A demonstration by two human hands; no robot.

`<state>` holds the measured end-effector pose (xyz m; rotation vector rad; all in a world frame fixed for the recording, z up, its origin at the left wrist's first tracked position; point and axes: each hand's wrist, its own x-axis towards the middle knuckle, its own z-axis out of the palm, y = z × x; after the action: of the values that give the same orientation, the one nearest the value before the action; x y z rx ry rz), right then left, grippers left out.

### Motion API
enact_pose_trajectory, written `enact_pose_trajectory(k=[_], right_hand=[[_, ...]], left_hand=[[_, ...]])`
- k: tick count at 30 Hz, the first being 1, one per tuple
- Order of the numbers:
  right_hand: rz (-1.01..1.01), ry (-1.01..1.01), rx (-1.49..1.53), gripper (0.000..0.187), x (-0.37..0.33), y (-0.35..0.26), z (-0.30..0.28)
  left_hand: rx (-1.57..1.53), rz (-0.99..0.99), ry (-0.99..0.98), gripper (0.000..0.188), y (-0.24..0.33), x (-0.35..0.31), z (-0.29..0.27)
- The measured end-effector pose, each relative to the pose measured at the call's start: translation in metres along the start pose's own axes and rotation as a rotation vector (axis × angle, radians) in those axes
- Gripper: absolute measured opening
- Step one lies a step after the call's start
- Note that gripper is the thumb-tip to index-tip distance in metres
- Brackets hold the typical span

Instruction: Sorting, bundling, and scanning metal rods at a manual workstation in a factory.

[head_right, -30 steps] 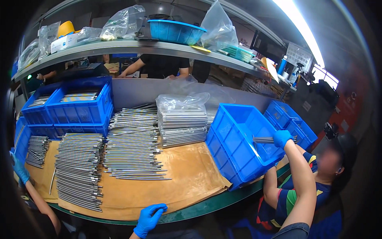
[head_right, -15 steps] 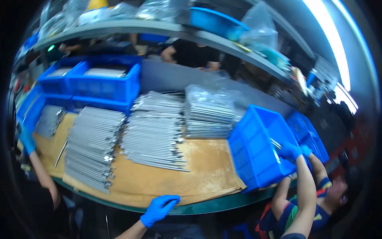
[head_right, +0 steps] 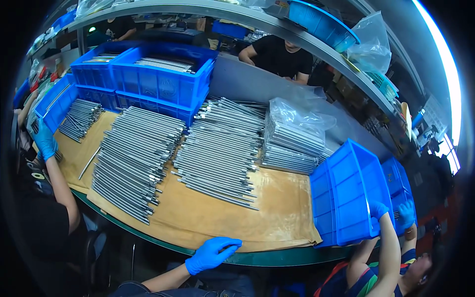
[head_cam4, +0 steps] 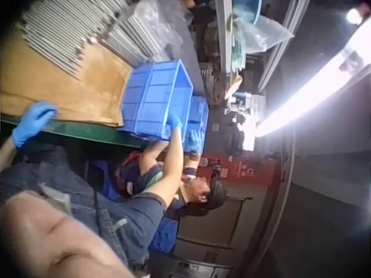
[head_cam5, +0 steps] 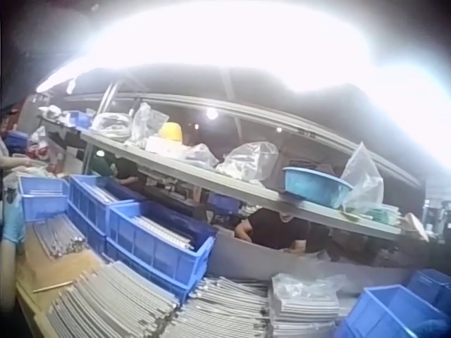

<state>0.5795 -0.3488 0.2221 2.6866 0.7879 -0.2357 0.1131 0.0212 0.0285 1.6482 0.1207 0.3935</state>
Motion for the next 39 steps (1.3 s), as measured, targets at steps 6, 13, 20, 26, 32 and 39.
enact_pose_trajectory(k=[6, 13, 20, 26, 32, 39], right_hand=[[0.039, -0.003, -0.147, 0.020, -0.029, -0.008, -0.034], [-0.136, 1.080, 0.431, 0.021, -0.084, -0.162, -0.132], [-0.888, 0.555, 0.356, 0.060, -0.042, -0.413, -0.019], [-0.896, 0.670, 0.346, 0.066, 0.005, -0.480, 0.012], [-0.750, 0.542, 0.266, 0.069, 0.010, -0.486, 0.016], [-0.743, 0.441, 0.236, 0.071, 0.001, -0.489, 0.010]], left_hand=[[0.025, 0.010, 0.017, 0.023, -0.005, -0.004, 0.001], [0.056, 0.004, -0.013, 0.022, -0.001, -0.002, 0.005], [0.050, 0.066, -0.011, 0.027, -0.004, -0.002, 0.007], [0.006, 0.001, -0.048, 0.026, 0.000, -0.003, 0.000], [0.758, 0.207, 0.173, 0.035, 0.011, 0.031, -0.051], [1.193, 0.305, 0.472, 0.041, -0.029, 0.055, -0.085]])
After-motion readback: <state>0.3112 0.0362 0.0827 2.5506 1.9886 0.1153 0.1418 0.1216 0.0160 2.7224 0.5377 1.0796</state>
